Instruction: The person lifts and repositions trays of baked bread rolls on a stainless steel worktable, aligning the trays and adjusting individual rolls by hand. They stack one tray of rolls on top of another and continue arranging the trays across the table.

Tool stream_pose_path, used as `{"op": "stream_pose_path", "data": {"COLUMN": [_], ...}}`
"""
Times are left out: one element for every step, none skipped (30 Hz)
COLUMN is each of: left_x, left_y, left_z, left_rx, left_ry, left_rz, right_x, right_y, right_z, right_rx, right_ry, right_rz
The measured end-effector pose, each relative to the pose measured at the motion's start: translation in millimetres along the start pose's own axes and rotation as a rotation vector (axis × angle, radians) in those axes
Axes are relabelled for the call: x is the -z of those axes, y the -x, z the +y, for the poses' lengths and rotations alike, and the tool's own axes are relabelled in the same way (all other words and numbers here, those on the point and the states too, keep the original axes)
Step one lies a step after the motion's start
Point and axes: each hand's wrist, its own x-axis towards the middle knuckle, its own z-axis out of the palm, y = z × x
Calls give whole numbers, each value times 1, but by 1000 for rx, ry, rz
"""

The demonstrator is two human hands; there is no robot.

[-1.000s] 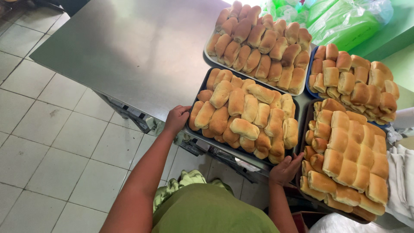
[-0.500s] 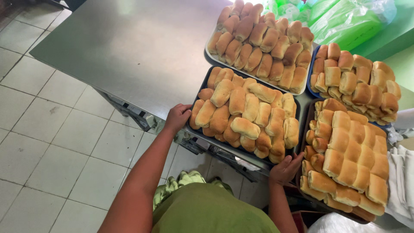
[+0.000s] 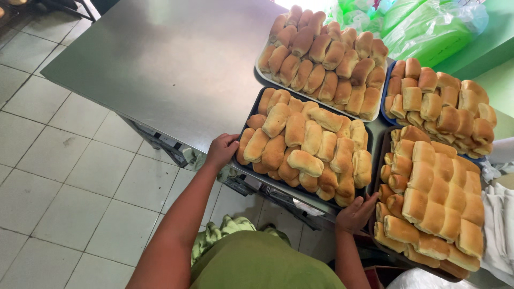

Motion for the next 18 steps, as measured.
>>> {"op": "stream_pose_path", "data": {"left_x": [0,0,0,0,0,0,0,1,1,1,1,1,1,1,1,0,0,0], "left_y": [0,0,0,1,2,2,2,2,2,2,2,2,2,2,1,2,2,2], "left_z": [0,0,0,-1,-1,-2,-3,-4,-4,-5,-6,-8,-9,-9,-10,-11,-11,-12], "left_rx": [1,5,7,7,6,2,-5,-11,-18,-18,-17,-15,-26,-38,-49,-47,-48,-49], "left_ry": [3,7,10,2,-6,-15,-12,-8,-5,1,6,11,8,5,1,-3,-7,-11], "left_rz": [-1,-4,-6,-4,-3,-2,1,4,8,4,1,0,4,9,13,16,18,19], "right_x": [0,0,0,0,0,0,-1,-1,-2,-2,-3,-3,-3,-4,-4,-4,-4,-4], "right_y": [0,-1,-1,-1,0,0,1,1,2,2,2,3,3,3,2,3,3,3], "right_z": [0,0,0,0,0,0,0,0,0,1,1,2,2,3,3,3,3,3], "right_rx": [5,10,14,7,-2,-11,-3,6,15,21,28,35,39,43,46,49,51,52], "right_ry": [-3,-3,-5,-2,2,4,1,-2,-5,-1,2,5,1,-3,-7,-4,-2,2], "right_rz": [5,8,12,5,0,-4,7,19,30,35,39,42,43,44,46,48,51,56]}}
